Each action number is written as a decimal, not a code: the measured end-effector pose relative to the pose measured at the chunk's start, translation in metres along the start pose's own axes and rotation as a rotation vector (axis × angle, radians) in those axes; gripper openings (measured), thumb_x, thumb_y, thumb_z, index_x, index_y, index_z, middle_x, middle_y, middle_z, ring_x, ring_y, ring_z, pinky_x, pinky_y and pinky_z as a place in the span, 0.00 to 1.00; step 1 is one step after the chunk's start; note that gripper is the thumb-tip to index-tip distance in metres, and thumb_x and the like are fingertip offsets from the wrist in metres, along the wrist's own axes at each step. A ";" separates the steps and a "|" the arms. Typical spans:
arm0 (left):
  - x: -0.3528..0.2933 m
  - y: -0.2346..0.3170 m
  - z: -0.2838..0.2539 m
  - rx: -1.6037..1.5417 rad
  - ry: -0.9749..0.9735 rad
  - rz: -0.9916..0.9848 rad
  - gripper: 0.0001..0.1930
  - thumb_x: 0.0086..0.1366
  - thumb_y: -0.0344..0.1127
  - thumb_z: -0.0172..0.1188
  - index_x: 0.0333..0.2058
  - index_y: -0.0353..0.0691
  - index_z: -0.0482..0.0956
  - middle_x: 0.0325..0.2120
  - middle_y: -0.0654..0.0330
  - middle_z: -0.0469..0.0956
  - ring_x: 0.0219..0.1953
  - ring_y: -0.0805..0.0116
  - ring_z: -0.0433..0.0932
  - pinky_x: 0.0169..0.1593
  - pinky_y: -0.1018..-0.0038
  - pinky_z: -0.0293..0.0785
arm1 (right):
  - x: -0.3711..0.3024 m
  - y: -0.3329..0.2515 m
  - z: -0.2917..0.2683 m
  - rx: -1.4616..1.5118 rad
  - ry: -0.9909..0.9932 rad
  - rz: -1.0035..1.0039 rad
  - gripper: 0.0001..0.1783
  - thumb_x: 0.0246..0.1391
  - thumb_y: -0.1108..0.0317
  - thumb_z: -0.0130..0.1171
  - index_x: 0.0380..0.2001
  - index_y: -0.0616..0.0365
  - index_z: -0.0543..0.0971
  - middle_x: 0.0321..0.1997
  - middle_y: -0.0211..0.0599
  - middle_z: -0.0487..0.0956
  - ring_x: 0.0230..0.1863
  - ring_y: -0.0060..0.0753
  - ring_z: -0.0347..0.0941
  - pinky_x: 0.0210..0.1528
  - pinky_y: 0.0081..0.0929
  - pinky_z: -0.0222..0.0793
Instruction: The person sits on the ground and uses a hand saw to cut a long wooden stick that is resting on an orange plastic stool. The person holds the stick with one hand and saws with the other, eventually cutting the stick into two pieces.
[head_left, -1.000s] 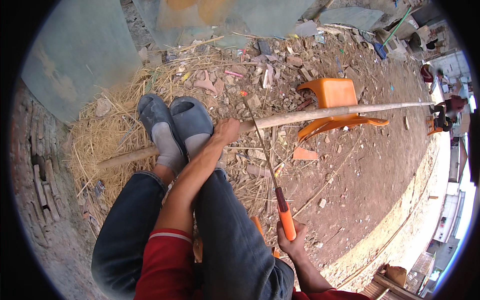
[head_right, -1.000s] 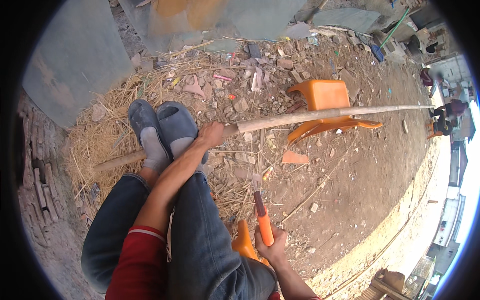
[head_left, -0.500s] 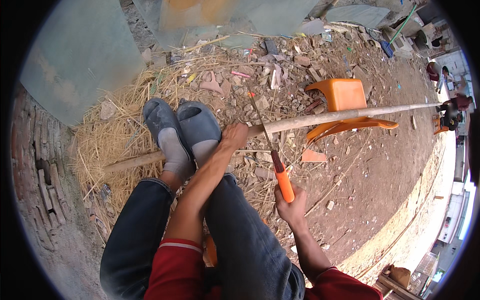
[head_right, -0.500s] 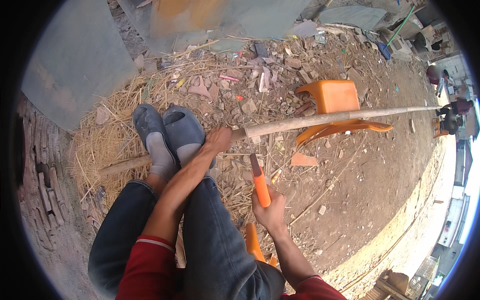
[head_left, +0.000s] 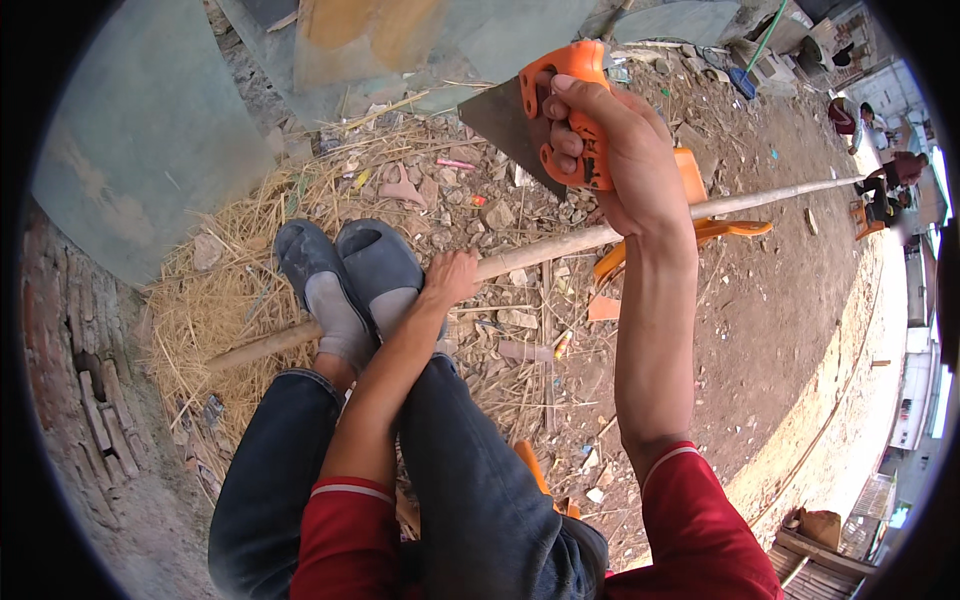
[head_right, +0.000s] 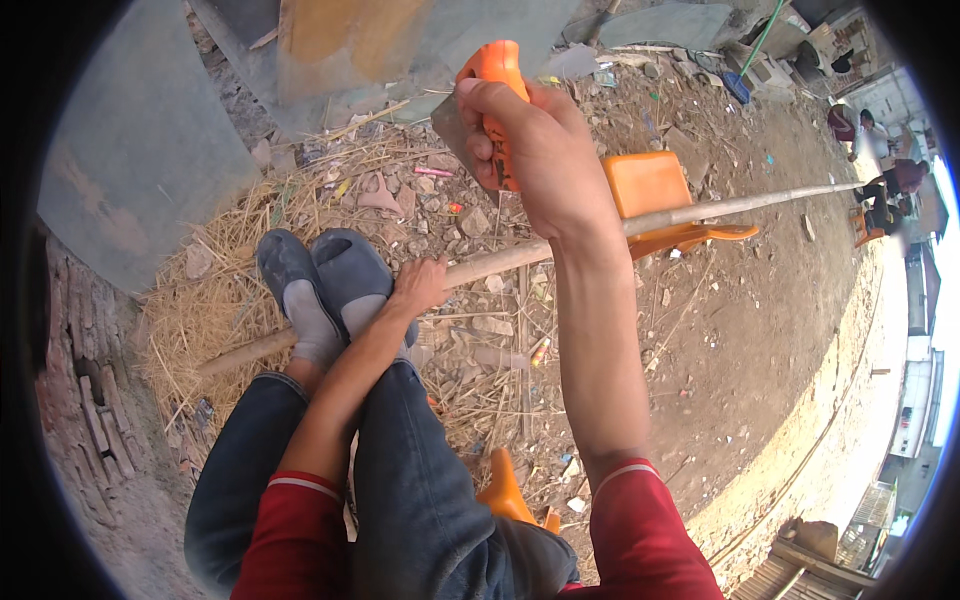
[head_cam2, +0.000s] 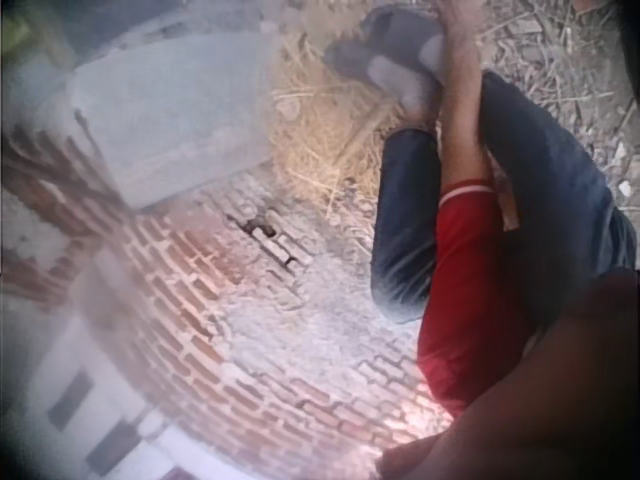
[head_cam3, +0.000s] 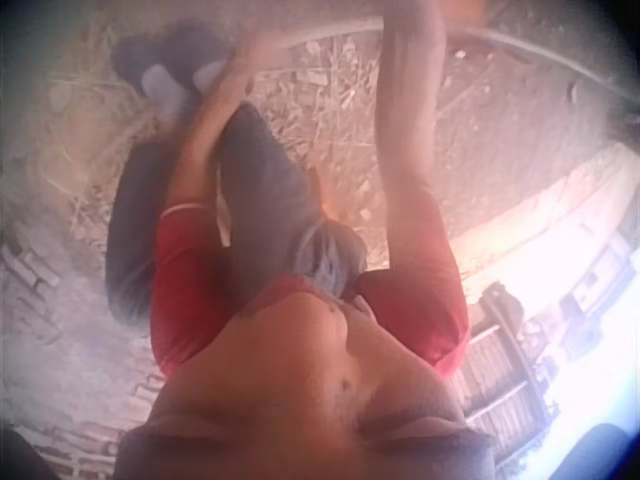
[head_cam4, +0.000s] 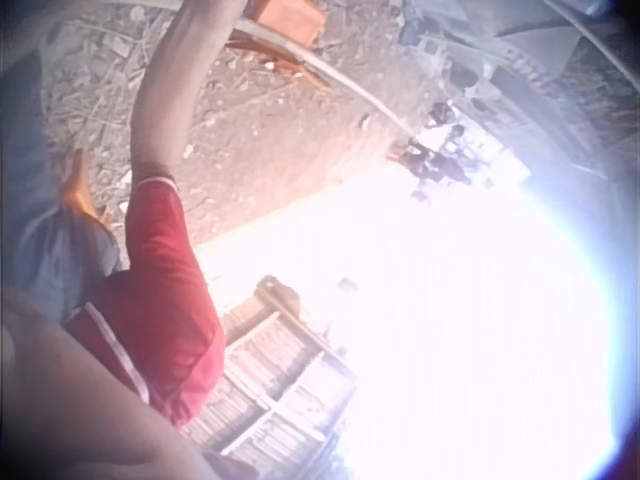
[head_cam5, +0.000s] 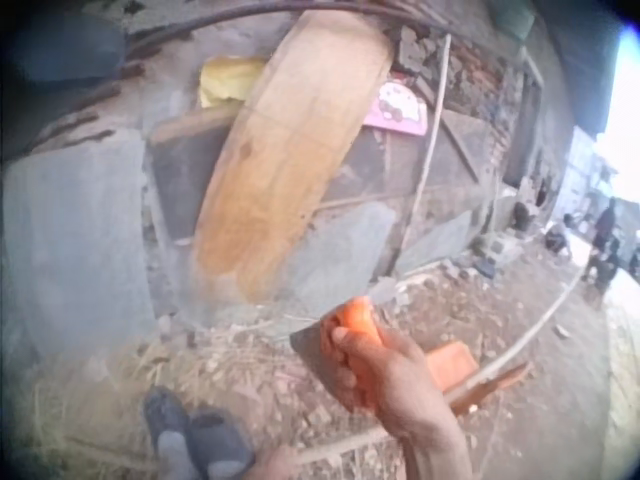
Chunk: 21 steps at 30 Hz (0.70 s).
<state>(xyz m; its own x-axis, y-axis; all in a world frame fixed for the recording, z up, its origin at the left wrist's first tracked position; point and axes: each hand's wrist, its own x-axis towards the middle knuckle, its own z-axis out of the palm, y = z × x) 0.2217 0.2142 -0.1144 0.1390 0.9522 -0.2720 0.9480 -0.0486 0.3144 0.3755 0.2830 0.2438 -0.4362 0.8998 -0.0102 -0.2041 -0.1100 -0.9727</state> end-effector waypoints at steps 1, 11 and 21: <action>0.000 -0.002 -0.002 -0.003 -0.006 0.013 0.25 0.54 0.48 0.75 0.44 0.37 0.83 0.38 0.46 0.86 0.43 0.47 0.87 0.48 0.55 0.83 | 0.000 -0.003 0.006 -0.033 -0.008 -0.055 0.08 0.63 0.65 0.61 0.38 0.59 0.78 0.28 0.26 0.75 0.27 0.16 0.70 0.29 0.20 0.67; 0.022 -0.033 -0.028 -0.294 -0.298 0.018 0.27 0.47 0.47 0.75 0.46 0.39 0.88 0.44 0.44 0.86 0.47 0.50 0.86 0.54 0.59 0.82 | -0.160 0.113 -0.026 -0.490 0.336 -0.042 0.13 0.54 0.73 0.63 0.41 0.72 0.79 0.29 0.24 0.74 0.30 0.16 0.66 0.34 0.18 0.64; 0.034 -0.037 -0.028 -0.093 -0.372 -0.010 0.30 0.54 0.52 0.75 0.50 0.36 0.85 0.49 0.45 0.84 0.53 0.49 0.84 0.56 0.56 0.81 | -0.256 0.159 -0.042 -0.578 0.443 0.368 0.15 0.66 0.67 0.61 0.47 0.68 0.83 0.26 0.24 0.77 0.28 0.15 0.67 0.30 0.22 0.65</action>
<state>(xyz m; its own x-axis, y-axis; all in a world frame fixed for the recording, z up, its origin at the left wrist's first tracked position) 0.1835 0.2565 -0.1094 0.2400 0.7772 -0.5817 0.9224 0.0042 0.3863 0.4921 0.0526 0.0824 0.0242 0.9454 -0.3249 0.4222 -0.3042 -0.8539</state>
